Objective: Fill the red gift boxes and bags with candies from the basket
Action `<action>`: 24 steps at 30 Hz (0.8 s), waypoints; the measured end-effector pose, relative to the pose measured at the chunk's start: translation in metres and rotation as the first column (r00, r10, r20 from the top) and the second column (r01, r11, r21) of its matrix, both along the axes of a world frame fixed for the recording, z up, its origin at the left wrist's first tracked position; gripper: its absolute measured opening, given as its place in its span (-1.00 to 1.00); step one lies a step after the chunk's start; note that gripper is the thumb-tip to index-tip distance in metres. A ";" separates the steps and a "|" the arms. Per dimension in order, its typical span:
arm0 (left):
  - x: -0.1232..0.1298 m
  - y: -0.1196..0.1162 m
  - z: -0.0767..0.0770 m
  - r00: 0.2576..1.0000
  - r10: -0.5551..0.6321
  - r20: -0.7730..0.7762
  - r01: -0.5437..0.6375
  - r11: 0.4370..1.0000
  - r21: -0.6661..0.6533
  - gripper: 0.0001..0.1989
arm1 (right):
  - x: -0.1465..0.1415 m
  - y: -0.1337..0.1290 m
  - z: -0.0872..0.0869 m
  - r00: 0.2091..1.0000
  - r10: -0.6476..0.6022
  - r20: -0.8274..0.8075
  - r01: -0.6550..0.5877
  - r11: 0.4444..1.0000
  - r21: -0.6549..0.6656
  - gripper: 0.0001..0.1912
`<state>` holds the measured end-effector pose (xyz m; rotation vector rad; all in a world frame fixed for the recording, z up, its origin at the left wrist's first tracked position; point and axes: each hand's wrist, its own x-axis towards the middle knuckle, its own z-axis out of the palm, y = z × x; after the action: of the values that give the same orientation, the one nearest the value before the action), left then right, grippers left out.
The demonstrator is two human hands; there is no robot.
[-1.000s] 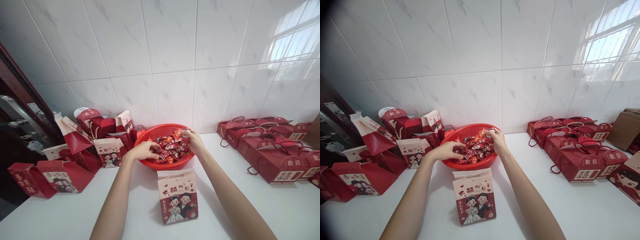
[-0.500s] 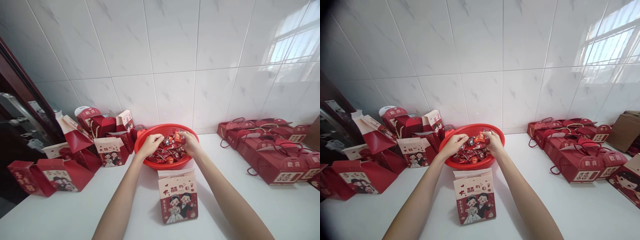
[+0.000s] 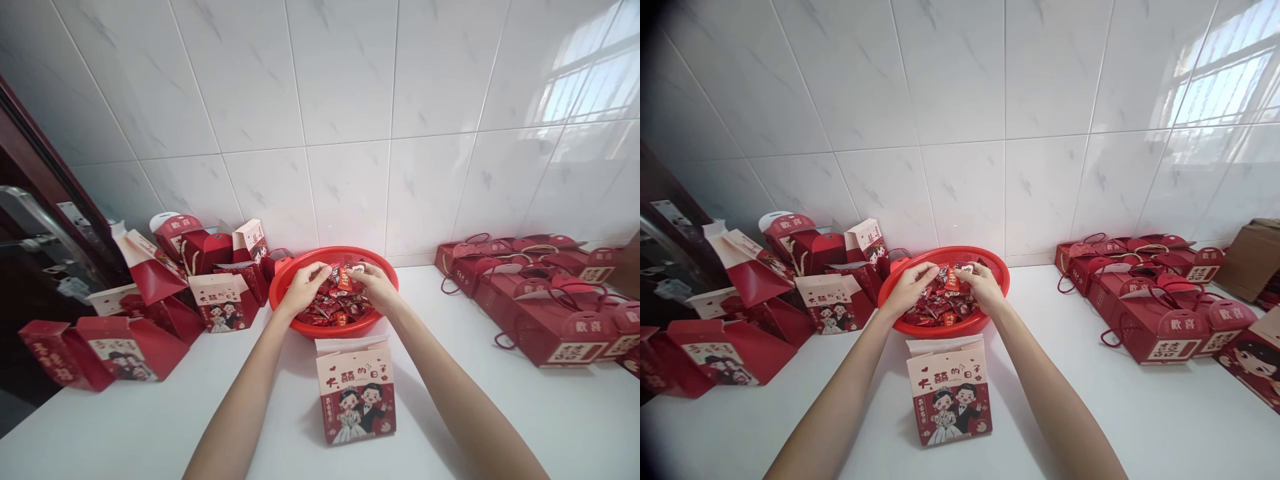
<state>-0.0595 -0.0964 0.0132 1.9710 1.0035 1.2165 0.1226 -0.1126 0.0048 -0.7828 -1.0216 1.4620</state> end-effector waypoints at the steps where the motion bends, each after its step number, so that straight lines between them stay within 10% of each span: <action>1: 0.000 0.000 0.000 1.000 0.000 -0.006 0.000 1.000 -0.005 -0.54 | 0.000 0.000 0.000 1.000 0.000 0.009 0.000 1.000 0.016 -0.68; 24: -0.001 -0.001 -0.008 0.985 -0.161 0.057 0.169 0.963 -0.208 -0.37 | 0.001 -0.004 0.003 0.995 0.096 0.035 -0.097 0.995 0.031 -0.56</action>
<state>-0.0602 -0.0975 0.0055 1.8174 0.8907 1.0094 0.1240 -0.1170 0.0082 -0.7454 -1.1200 1.5146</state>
